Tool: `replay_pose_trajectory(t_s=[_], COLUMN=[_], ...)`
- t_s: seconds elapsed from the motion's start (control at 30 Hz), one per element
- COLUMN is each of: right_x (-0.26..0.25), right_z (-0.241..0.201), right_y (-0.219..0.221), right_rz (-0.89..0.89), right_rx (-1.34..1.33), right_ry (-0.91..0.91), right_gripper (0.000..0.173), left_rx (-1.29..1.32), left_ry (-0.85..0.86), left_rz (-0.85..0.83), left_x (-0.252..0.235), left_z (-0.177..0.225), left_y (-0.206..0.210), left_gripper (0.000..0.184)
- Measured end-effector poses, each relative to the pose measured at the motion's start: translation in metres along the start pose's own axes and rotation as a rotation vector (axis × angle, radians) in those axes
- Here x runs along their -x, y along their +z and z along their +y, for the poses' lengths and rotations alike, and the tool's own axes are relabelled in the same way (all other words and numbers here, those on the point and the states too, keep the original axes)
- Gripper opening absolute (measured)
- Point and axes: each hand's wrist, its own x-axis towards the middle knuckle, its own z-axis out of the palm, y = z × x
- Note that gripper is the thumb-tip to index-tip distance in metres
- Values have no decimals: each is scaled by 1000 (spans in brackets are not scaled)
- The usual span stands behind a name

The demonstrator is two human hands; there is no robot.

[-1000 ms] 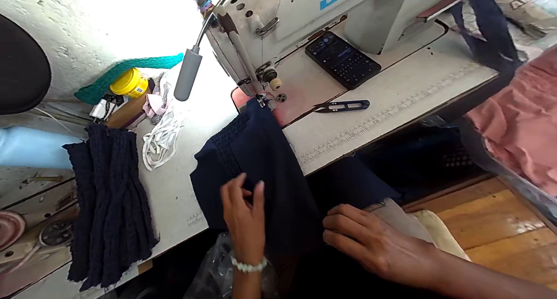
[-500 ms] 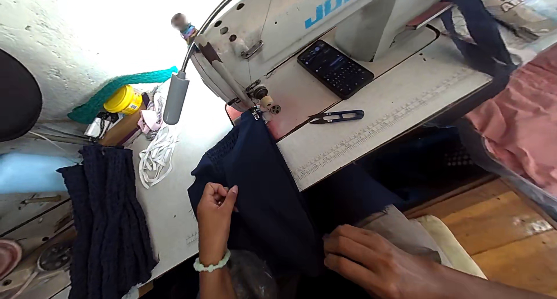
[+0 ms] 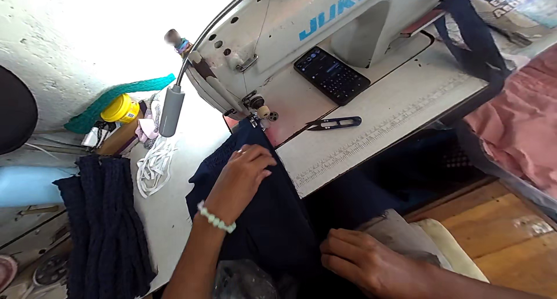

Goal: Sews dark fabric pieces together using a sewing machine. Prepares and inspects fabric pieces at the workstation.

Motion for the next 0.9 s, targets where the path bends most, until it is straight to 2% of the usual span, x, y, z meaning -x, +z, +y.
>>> replay_pose_trajectory(t_s=[0.07, 0.13, 0.2, 0.33, 0.43, 0.57, 0.7, 0.9], right_x=[-2, -3, -4, -5, -7, -9, -10, -12], right_z=[-1, -2, -3, -4, -4, -4, -6, -8], right_y=[0, -1, -2, -3, -5, -4, -5, -7], right_rz=[-1, -8, -4, -8, -16, -26, -38, -35], right_rx=[16, 24, 25, 16, -6, -21, -29, -19], right_ry=[-12, -12, -7, -3, -10, -21, -12, -25], right_gripper=[18, 19, 18, 18, 18, 19, 19, 19], left_rx=[-7, -52, -153, -290, -304, -184, -48, 117], left_ry=[150, 173, 188, 220, 150, 94, 89, 182], left_rz=[-233, -534, -751, -976, -1096, -1123, -1090, -843], left_x=[-26, -52, -73, -97, -108, -115, -114, -98], left_z=[-7, -5, 0, 13, 22, 17, 6, -13], left_y=[-4, -10, -12, -15, -19, -18, -14, -9], left_gripper=[15, 18, 18, 10, 17, 26, 21, 11])
